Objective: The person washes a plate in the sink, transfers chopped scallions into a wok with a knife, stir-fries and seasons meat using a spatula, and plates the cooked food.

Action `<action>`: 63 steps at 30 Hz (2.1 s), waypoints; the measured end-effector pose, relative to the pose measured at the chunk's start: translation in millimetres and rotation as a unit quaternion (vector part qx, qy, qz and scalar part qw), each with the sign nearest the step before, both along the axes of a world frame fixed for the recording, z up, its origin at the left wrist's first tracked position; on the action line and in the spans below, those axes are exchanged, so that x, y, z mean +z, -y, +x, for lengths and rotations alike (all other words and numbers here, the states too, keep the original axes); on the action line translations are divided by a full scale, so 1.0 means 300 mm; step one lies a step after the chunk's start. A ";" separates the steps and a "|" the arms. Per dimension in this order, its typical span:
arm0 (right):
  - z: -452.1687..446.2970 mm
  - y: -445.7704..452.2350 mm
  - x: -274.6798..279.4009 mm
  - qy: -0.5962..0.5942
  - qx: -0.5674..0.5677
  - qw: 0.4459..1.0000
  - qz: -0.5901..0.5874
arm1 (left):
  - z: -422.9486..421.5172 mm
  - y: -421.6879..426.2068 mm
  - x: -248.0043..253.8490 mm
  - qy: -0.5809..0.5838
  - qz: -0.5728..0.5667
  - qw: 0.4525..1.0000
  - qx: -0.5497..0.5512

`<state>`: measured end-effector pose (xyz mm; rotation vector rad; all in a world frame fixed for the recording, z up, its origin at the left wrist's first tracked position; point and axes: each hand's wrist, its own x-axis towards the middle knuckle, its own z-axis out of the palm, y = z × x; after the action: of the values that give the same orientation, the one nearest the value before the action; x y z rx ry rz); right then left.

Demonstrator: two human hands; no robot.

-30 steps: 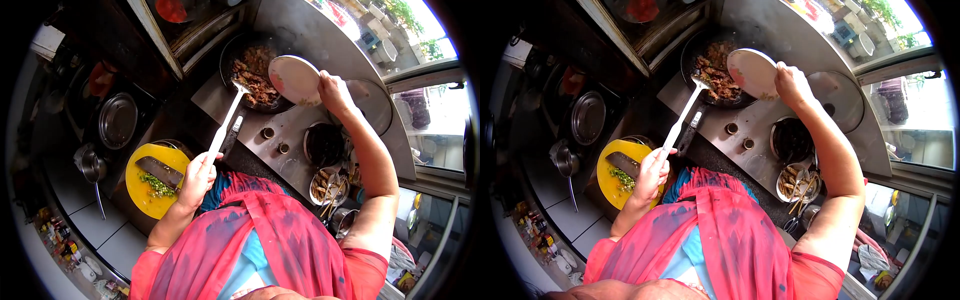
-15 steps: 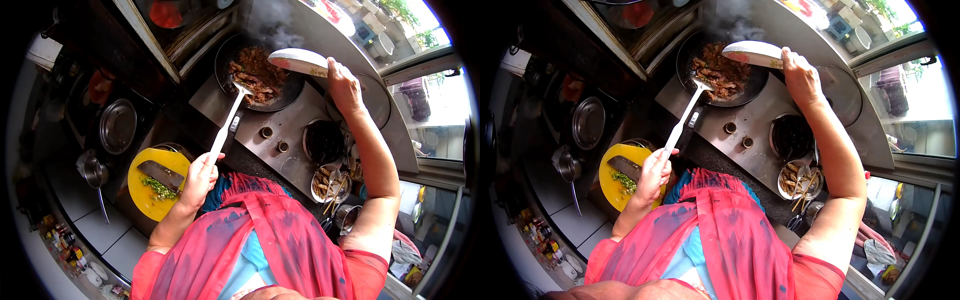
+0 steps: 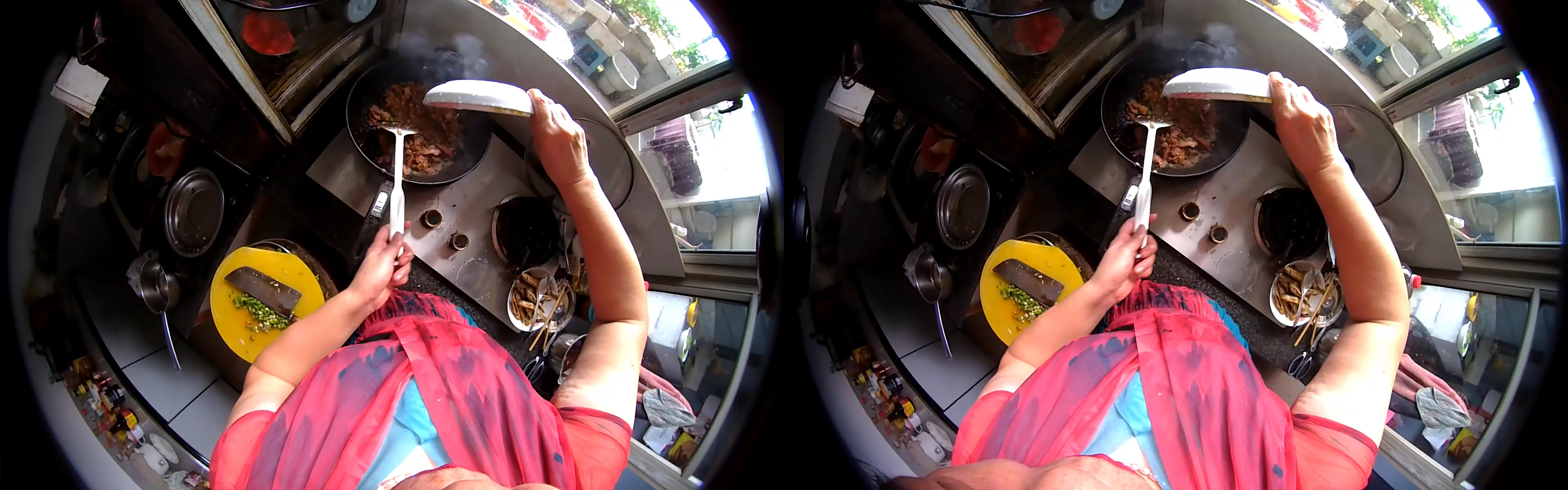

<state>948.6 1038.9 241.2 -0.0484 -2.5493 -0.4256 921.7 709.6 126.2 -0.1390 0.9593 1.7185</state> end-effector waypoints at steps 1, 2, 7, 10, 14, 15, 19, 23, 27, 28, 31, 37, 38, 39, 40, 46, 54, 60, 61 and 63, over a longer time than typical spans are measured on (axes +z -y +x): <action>-0.001 0.004 0.001 -0.007 0.003 1.000 -0.002 | 0.005 -0.025 -0.032 0.011 0.008 1.000 -0.011; -0.004 0.008 0.002 -0.013 0.007 1.000 -0.005 | 0.009 -0.048 -0.069 0.021 0.016 0.999 -0.021; -0.005 0.027 -0.005 -0.042 0.024 0.999 -0.008 | 0.032 -0.100 -0.165 -0.084 -0.073 0.984 -0.139; -0.006 0.028 -0.002 -0.047 0.029 0.998 -0.002 | 0.039 -0.088 -0.166 -0.087 -0.093 0.981 -0.148; -0.009 0.022 0.000 -0.053 0.032 0.998 -0.013 | 0.035 -0.047 -0.120 -0.120 -0.112 0.977 -0.138; -0.008 0.019 0.000 -0.052 0.031 0.998 -0.018 | 0.033 -0.034 -0.108 -0.124 -0.113 0.976 -0.136; -0.009 0.011 -0.003 -0.053 0.030 0.998 -0.024 | 0.028 0.013 -0.090 -0.141 -0.114 0.975 -0.125; -0.007 0.017 -0.008 -0.056 0.029 0.997 -0.037 | 0.023 0.032 -0.056 -0.162 -0.118 0.973 -0.111; -0.008 0.029 -0.016 -0.074 0.026 0.997 -0.008 | 0.017 0.030 -0.023 -0.219 -0.086 0.969 -0.070; -0.007 0.028 -0.022 -0.077 0.023 0.997 -0.010 | 0.010 0.023 -0.013 -0.231 -0.072 0.969 -0.057; 0.001 0.029 -0.042 -0.086 0.012 0.996 -0.016 | -0.036 0.012 -0.029 -0.376 -0.085 0.921 -0.047; 0.005 0.050 -0.057 -0.109 0.003 0.993 -0.037 | -0.142 -0.042 0.035 -0.637 -0.147 0.757 -0.011; 0.005 0.055 -0.055 -0.113 0.002 0.993 -0.038 | -0.152 -0.063 0.052 -0.643 -0.145 0.752 0.005; 0.003 0.059 -0.053 -0.117 0.001 0.992 -0.039 | -0.161 -0.089 0.072 -0.648 -0.143 0.748 0.021; 0.000 0.061 -0.056 -0.119 -0.003 0.992 -0.047 | -0.179 -0.112 0.085 -0.654 -0.141 0.742 0.037; -0.039 0.139 -0.083 -0.179 -0.032 0.962 -0.203 | -0.332 -0.283 0.115 -0.404 -0.033 0.908 0.109; -0.010 0.266 -0.164 -0.182 -0.037 0.886 -0.425 | -0.402 -0.306 0.005 -0.394 0.068 0.899 0.175; -0.021 0.261 -0.183 -0.215 0.014 0.862 -0.459 | -0.434 -0.306 0.077 -0.597 -0.017 0.759 0.260; -0.024 0.260 -0.180 -0.225 0.027 0.864 -0.450 | -0.441 -0.304 0.108 -0.629 -0.047 0.729 0.268; -0.042 0.232 -0.200 -0.238 0.038 0.877 -0.415 | -0.458 -0.298 0.123 -0.658 -0.046 0.702 0.270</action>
<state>936.0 969.2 181.3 -0.3238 -2.0451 0.6604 784.3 799.1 163.1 0.9985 2.2011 2.2447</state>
